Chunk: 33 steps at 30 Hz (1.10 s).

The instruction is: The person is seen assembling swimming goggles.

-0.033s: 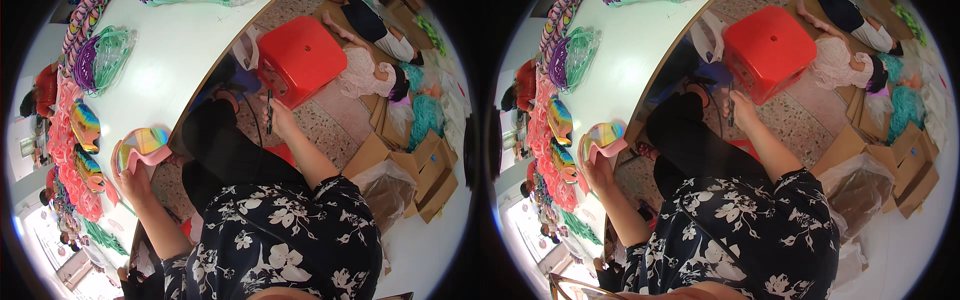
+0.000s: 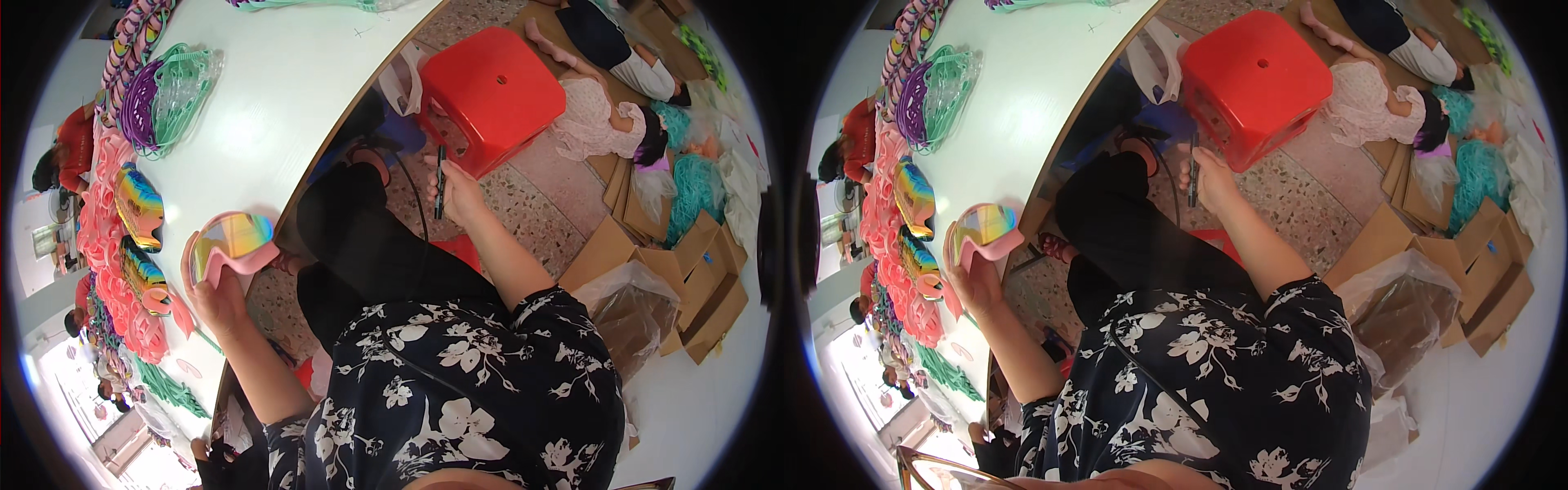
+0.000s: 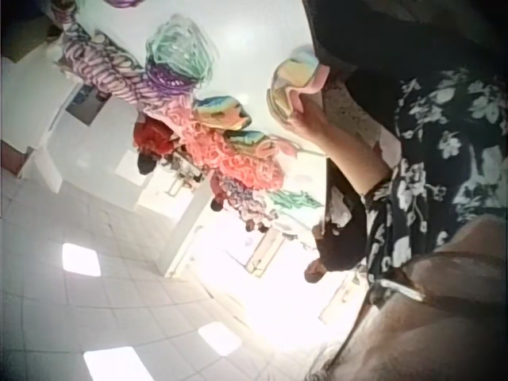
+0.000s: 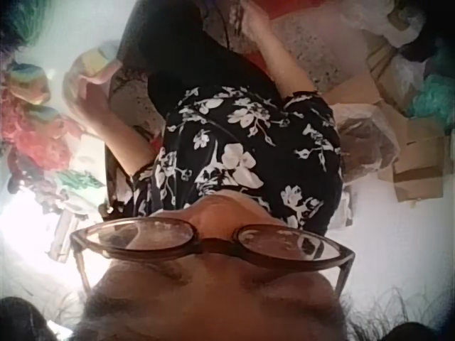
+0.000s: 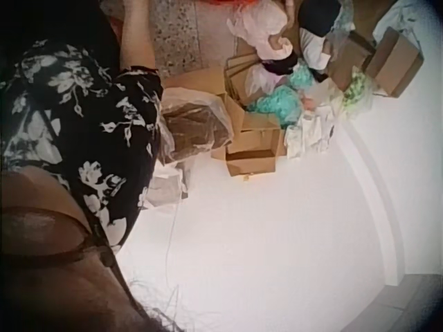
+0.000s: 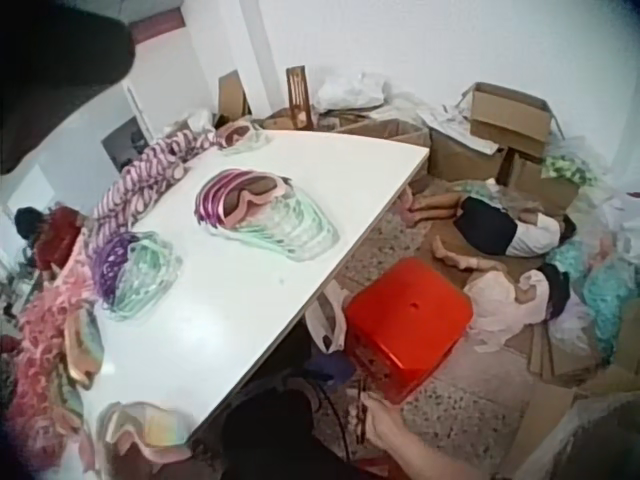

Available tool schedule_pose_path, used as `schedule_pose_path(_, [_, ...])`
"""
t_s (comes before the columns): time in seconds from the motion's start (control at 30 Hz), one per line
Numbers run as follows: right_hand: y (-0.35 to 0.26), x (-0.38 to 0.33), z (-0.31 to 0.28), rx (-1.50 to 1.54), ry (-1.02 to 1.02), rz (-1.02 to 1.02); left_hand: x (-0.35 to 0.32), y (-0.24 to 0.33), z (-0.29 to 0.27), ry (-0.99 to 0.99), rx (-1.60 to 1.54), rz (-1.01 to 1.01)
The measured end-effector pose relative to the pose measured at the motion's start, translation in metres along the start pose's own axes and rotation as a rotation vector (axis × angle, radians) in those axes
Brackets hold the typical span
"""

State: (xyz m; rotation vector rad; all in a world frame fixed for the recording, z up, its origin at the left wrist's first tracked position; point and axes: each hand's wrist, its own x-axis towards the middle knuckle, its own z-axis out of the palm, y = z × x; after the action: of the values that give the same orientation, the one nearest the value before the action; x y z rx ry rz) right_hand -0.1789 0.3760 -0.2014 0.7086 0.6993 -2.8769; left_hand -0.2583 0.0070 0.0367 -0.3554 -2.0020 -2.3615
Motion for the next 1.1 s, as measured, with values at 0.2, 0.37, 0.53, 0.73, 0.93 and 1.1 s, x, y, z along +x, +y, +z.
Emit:
schedule_pose_path(0.2, [-0.02,-0.017,0.034,0.04,-0.022,-0.006,0.014,0.004,-0.008,0.104,-0.089,0.038])
schedule_pose_path(0.37, [-0.014,-0.02,0.034,-0.089,-0.043,-0.022,0.033,0.014,0.028,0.441,0.128,0.015])
schedule_pose_path(0.53, [0.0,-0.018,0.035,-0.129,-0.056,0.01,0.023,0.009,0.024,0.474,0.437,0.021])
schedule_pose_path(0.73, [-0.001,-0.026,0.054,-0.225,-0.016,0.008,0.003,0.002,-0.01,0.429,0.939,-0.026])
schedule_pose_path(0.93, [0.006,-0.028,0.058,-0.302,0.056,-0.044,-0.001,0.011,0.019,0.355,1.056,0.089])
schedule_pose_path(1.1, [0.006,-0.031,0.054,-0.175,0.004,0.033,-0.004,0.008,0.022,0.393,1.144,0.236])
